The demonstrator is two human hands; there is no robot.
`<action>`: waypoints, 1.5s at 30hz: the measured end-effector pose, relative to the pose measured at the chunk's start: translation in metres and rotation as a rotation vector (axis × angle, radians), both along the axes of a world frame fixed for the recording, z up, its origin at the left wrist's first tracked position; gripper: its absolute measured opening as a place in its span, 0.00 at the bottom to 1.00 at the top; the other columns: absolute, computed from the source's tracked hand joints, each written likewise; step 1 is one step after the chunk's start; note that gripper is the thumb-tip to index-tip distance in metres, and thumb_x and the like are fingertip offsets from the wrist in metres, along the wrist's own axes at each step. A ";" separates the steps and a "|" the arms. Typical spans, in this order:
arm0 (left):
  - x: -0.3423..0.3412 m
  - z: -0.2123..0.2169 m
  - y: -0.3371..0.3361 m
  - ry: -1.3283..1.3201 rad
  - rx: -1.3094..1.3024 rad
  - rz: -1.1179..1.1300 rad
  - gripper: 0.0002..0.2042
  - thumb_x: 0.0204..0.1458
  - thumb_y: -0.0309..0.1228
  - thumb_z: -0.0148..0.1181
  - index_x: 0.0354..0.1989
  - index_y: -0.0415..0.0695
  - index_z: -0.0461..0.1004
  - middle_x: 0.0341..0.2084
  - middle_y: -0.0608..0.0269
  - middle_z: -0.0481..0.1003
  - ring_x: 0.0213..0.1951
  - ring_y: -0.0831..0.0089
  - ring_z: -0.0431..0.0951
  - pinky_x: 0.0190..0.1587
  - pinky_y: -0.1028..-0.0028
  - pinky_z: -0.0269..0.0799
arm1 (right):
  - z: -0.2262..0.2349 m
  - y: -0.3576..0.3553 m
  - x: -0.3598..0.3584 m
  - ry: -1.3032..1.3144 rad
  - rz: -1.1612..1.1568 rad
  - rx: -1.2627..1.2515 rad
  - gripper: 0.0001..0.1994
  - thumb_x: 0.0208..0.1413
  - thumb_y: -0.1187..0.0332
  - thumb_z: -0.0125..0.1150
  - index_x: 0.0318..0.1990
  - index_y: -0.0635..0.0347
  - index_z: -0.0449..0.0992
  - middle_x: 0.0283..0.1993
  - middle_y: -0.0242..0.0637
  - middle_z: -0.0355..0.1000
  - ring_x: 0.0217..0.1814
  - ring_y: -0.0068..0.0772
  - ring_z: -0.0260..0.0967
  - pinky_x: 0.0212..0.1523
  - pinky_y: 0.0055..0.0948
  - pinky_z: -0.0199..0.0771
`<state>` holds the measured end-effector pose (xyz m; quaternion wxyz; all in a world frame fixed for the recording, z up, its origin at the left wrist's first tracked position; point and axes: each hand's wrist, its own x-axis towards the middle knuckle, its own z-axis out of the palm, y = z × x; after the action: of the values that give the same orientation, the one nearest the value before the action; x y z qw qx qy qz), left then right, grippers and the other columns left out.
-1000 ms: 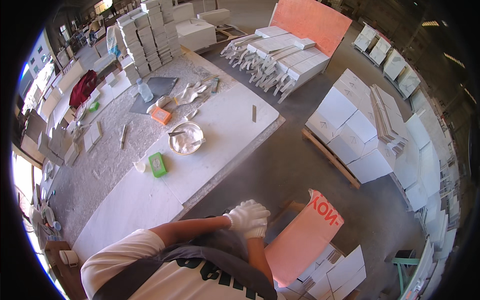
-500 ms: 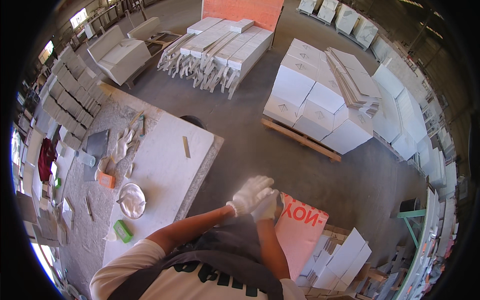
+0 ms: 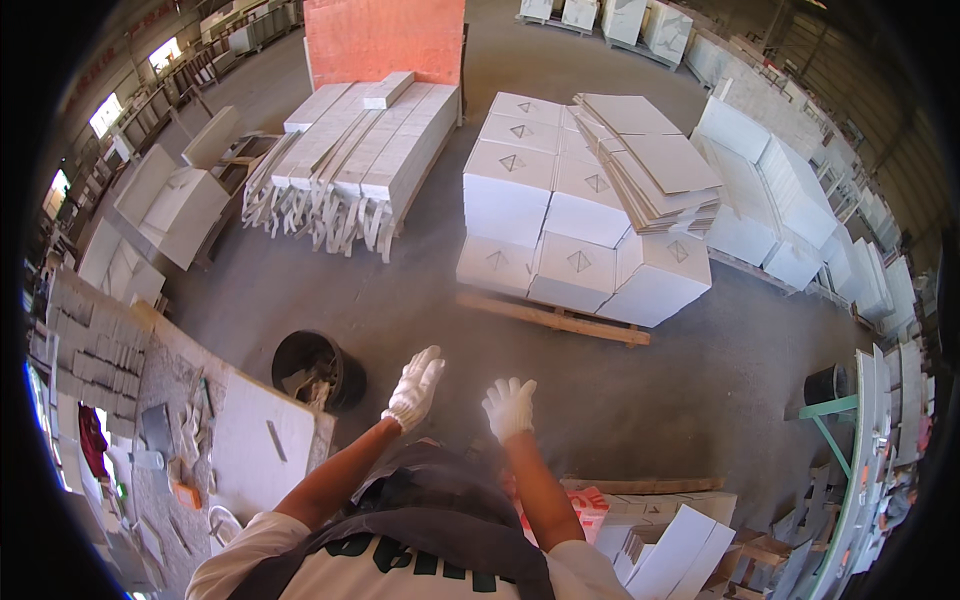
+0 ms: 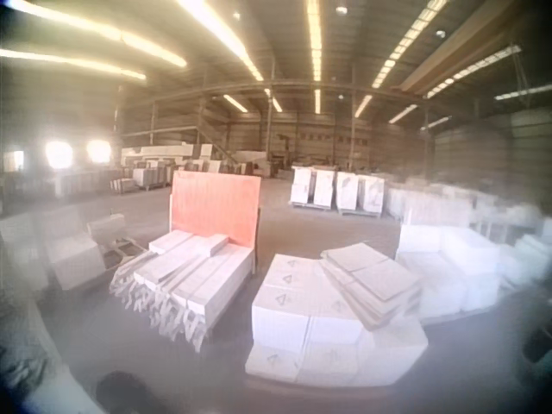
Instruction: The person walks through a workshop, picks up a large white stone slab, and places it on a workbench. They then use a small metal scraper to remove residue from the slab's surface, repeatedly scraping and wiping the area.
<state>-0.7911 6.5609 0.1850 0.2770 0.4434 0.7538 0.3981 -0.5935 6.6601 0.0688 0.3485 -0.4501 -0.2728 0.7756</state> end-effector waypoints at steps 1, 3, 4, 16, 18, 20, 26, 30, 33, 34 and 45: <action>-0.002 0.010 0.021 -0.027 -0.034 0.000 0.29 0.71 0.50 0.43 0.70 0.40 0.65 0.70 0.45 0.64 0.73 0.48 0.58 0.74 0.57 0.51 | 0.004 0.017 -0.001 0.128 -0.121 -0.185 0.15 0.66 0.52 0.52 0.46 0.52 0.66 0.51 0.36 0.68 0.52 0.38 0.67 0.51 0.38 0.67; 0.009 0.022 0.061 -0.017 -0.035 -0.001 0.29 0.71 0.50 0.42 0.70 0.39 0.64 0.71 0.45 0.63 0.73 0.48 0.58 0.74 0.57 0.51 | 0.009 0.038 -0.022 0.189 -0.089 -0.290 0.16 0.67 0.51 0.49 0.48 0.54 0.67 0.52 0.35 0.69 0.54 0.38 0.67 0.54 0.36 0.66; 0.021 0.022 0.080 0.033 0.011 -0.015 0.28 0.68 0.53 0.47 0.65 0.43 0.71 0.66 0.51 0.69 0.70 0.52 0.64 0.71 0.57 0.59 | 0.010 0.043 -0.039 0.209 -0.038 -0.315 0.17 0.67 0.50 0.48 0.49 0.54 0.68 0.53 0.35 0.69 0.55 0.38 0.67 0.55 0.35 0.66; -0.006 -0.028 0.241 -0.242 -0.262 -0.401 0.32 0.69 0.54 0.42 0.67 0.39 0.70 0.66 0.49 0.71 0.68 0.60 0.70 0.71 0.65 0.61 | 0.026 0.186 -0.012 -0.138 0.002 0.152 0.30 0.73 0.42 0.38 0.61 0.60 0.73 0.63 0.37 0.72 0.62 0.36 0.70 0.62 0.34 0.68; 0.004 -0.026 0.265 -0.322 -0.380 -0.436 0.30 0.67 0.54 0.45 0.60 0.40 0.77 0.58 0.52 0.78 0.62 0.60 0.75 0.67 0.67 0.64 | 0.033 0.189 0.055 -0.410 -0.060 0.281 0.32 0.73 0.42 0.38 0.63 0.62 0.72 0.64 0.40 0.73 0.60 0.36 0.72 0.60 0.36 0.70; 0.016 -0.021 0.297 -0.374 -0.591 -0.451 0.26 0.66 0.52 0.49 0.55 0.41 0.80 0.53 0.54 0.81 0.56 0.62 0.78 0.63 0.68 0.67 | 0.034 0.183 0.122 -0.233 -0.364 -0.127 0.35 0.73 0.42 0.37 0.66 0.68 0.70 0.64 0.45 0.74 0.55 0.37 0.75 0.57 0.35 0.70; 0.115 -0.011 0.389 -0.224 -0.714 -0.635 0.28 0.62 0.56 0.53 0.32 0.40 0.83 0.29 0.60 0.82 0.32 0.69 0.80 0.44 0.69 0.75 | -0.040 0.093 0.275 -0.115 -1.020 -0.474 0.34 0.72 0.46 0.40 0.62 0.76 0.70 0.45 0.52 0.81 0.42 0.41 0.79 0.44 0.40 0.77; 0.207 -0.029 0.453 -0.235 -0.759 -0.689 0.25 0.64 0.54 0.53 0.38 0.42 0.83 0.28 0.62 0.81 0.26 0.73 0.78 0.35 0.71 0.76 | -0.090 0.073 0.353 -0.198 -1.168 -0.678 0.31 0.72 0.48 0.43 0.59 0.74 0.71 0.44 0.52 0.81 0.42 0.44 0.79 0.45 0.41 0.79; 0.260 -0.067 0.497 -0.010 -0.548 -0.843 0.18 0.66 0.46 0.53 0.49 0.45 0.81 0.35 0.61 0.81 0.32 0.71 0.80 0.40 0.70 0.78 | -0.086 0.094 0.408 -0.213 -1.195 -0.718 0.29 0.72 0.50 0.45 0.57 0.73 0.72 0.44 0.52 0.81 0.42 0.46 0.80 0.45 0.42 0.81; 0.272 -0.083 0.510 0.299 -0.450 -1.080 0.16 0.66 0.41 0.53 0.55 0.47 0.78 0.44 0.61 0.80 0.42 0.68 0.80 0.48 0.68 0.77 | -0.081 0.104 0.427 -0.210 -1.210 -0.721 0.28 0.72 0.50 0.46 0.56 0.73 0.72 0.44 0.52 0.81 0.42 0.47 0.80 0.45 0.42 0.82; 0.412 -0.175 0.677 -0.053 -0.444 -1.056 0.16 0.60 0.31 0.57 0.56 0.48 0.71 0.43 0.60 0.78 0.37 0.57 0.82 0.30 0.57 0.80 | -0.023 0.345 0.662 -0.193 -1.172 -0.155 0.26 0.73 0.52 0.47 0.61 0.70 0.67 0.64 0.58 0.71 0.55 0.48 0.77 0.53 0.39 0.82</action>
<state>-0.3796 7.2378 0.0101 0.5436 0.6809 0.4883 0.0491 0.0688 7.0048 0.0455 0.6580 -0.6181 0.0481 0.4274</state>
